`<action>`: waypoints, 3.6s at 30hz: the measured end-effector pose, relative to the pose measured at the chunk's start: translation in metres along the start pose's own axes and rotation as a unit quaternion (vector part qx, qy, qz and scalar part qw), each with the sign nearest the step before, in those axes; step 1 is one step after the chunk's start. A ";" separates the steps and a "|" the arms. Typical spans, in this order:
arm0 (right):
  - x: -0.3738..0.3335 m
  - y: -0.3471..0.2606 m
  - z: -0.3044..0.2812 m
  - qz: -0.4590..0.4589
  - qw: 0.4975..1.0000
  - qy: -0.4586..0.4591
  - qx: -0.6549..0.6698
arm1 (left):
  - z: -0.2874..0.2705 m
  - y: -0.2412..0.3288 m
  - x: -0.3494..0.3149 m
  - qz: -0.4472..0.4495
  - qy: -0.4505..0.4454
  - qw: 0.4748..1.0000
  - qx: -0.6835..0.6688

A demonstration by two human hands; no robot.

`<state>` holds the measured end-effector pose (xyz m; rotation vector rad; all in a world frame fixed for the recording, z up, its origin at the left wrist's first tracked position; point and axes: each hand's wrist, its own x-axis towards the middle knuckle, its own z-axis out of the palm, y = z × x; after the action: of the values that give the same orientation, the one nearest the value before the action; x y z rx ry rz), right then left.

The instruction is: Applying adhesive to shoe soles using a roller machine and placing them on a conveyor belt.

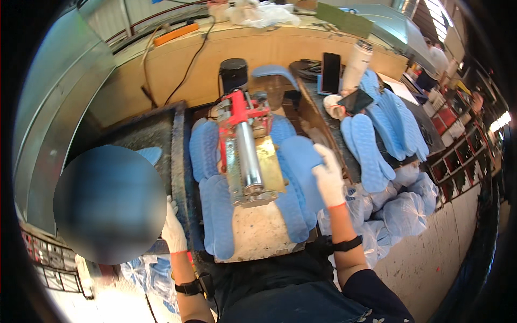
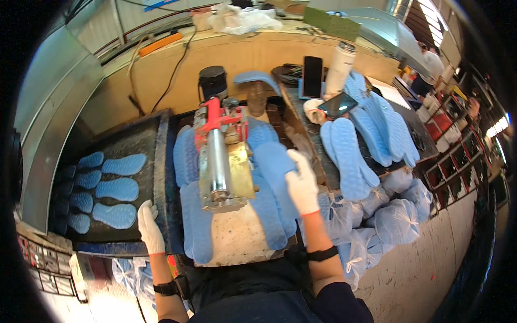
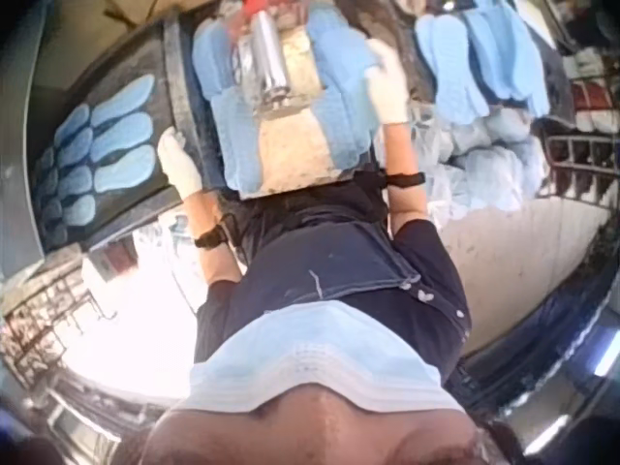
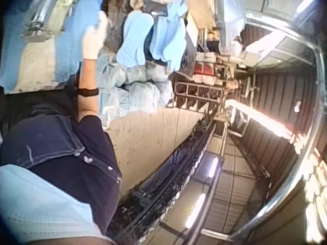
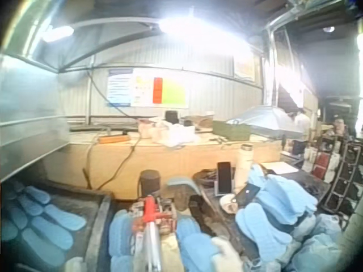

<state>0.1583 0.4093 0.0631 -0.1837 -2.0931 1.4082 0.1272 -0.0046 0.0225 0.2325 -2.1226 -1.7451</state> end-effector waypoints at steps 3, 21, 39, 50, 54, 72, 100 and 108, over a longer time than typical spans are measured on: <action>0.032 -0.016 -0.017 0.062 0.984 -0.071 0.151 | 0.001 0.006 -0.002 -0.011 0.002 1.000 -0.008; 0.050 -0.040 0.057 -0.190 0.981 0.012 0.034 | 0.144 0.120 0.031 0.140 -0.296 0.917 -0.226; -0.075 0.092 0.074 -0.148 0.892 -0.120 -0.411 | 0.076 0.019 -0.023 -0.061 -0.336 0.917 -0.206; -0.075 0.094 0.074 -0.032 0.853 -0.189 -0.486 | 0.006 0.081 0.029 -0.093 -0.179 0.922 -0.330; -0.079 0.125 0.072 -0.061 0.894 -0.149 -0.418 | 0.018 0.069 0.177 -0.185 -0.021 0.814 -0.551; -0.074 0.088 0.075 0.030 0.895 -0.173 -0.411 | 0.080 0.045 0.094 -0.176 -0.092 0.927 -0.320; -0.083 0.007 0.073 0.120 0.937 -0.185 -0.269 | 0.124 0.017 -0.046 0.082 -0.129 0.913 0.379; -0.106 0.046 0.087 -0.128 0.874 -0.141 -0.447 | 0.123 -0.047 -0.072 0.277 -0.250 0.828 0.419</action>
<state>0.1864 0.3146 -0.0421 -0.0552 -2.7519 0.2318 0.1397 0.1229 -0.0553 -0.6364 -2.8156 -0.4885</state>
